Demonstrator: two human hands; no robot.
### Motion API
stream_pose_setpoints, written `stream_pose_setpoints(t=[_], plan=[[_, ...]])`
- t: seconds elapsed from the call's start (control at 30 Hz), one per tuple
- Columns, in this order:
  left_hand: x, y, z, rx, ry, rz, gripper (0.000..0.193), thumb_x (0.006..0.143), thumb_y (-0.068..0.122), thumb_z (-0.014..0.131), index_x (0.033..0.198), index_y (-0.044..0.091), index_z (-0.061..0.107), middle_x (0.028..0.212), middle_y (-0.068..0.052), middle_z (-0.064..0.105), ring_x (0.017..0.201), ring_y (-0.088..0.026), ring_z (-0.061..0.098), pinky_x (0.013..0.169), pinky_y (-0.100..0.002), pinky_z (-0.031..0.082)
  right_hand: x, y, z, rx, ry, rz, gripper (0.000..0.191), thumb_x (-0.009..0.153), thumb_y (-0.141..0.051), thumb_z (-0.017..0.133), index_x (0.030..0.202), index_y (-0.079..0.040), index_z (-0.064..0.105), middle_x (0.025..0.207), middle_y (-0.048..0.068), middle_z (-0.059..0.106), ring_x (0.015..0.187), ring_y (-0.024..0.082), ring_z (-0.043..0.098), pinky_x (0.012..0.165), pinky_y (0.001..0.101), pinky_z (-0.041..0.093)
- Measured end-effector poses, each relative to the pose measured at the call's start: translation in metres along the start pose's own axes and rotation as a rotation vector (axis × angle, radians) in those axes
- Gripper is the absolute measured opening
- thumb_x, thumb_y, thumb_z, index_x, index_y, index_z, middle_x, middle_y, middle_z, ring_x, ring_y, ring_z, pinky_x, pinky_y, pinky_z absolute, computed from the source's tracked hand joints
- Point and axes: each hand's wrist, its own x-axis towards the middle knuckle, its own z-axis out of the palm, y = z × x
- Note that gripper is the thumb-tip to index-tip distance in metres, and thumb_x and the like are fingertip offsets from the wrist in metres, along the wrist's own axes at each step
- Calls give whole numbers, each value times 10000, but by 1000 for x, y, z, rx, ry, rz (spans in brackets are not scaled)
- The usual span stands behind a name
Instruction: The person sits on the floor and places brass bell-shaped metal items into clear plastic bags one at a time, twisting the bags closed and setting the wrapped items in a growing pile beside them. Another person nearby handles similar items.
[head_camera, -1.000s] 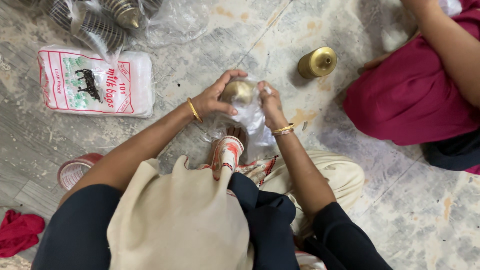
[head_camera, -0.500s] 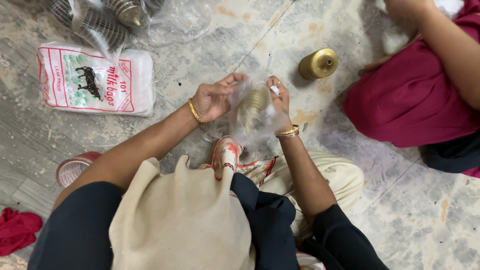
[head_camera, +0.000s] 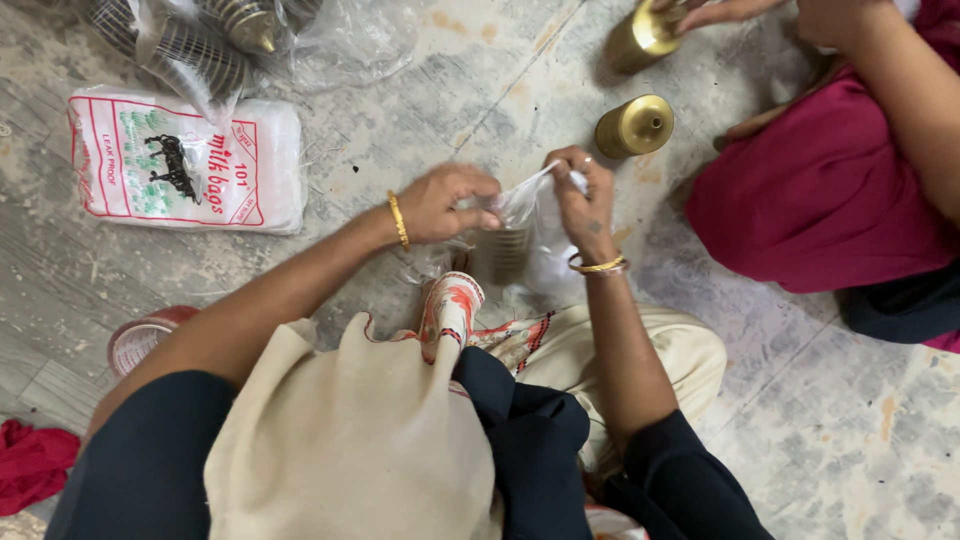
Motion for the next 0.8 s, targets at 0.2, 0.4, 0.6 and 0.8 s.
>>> stream_pose_setpoints(t=[0.2, 0.4, 0.6, 0.8], plan=[[0, 39, -37, 547, 59, 294, 188, 804, 205, 778, 918, 89, 684, 822, -46, 595, 863, -224, 595, 982, -450, 378, -8, -40, -22, -204, -42, -496, 74, 1013, -63, 661, 983, 2, 642, 956, 130, 597, 858, 238, 589, 774, 329, 483], [-4, 48, -52, 531, -13, 198, 159, 873, 205, 771, 938, 95, 676, 877, -21, 615, 929, -209, 591, 941, -403, 384, -20, -49, -31, 35, -341, -332, 54, 1012, -59, 608, 967, -59, 638, 893, 65, 738, 804, 225, 684, 773, 324, 545], [-6, 54, -49, 456, -21, 226, 130, 838, 199, 752, 902, 110, 682, 870, -12, 642, 951, -219, 593, 979, -445, 385, -17, -58, -46, -760, -174, -428, 245, 753, 21, 671, 958, -111, 693, 851, 48, 637, 713, 271, 650, 631, 371, 496], [-3, 56, -43, 1017, 239, 139, 278, 881, 201, 730, 1110, 58, 665, 933, -77, 609, 1013, -286, 548, 954, -495, 385, -24, -79, -33, -897, -116, -572, 206, 817, -76, 796, 976, -149, 687, 840, 29, 585, 703, 270, 640, 591, 407, 477]])
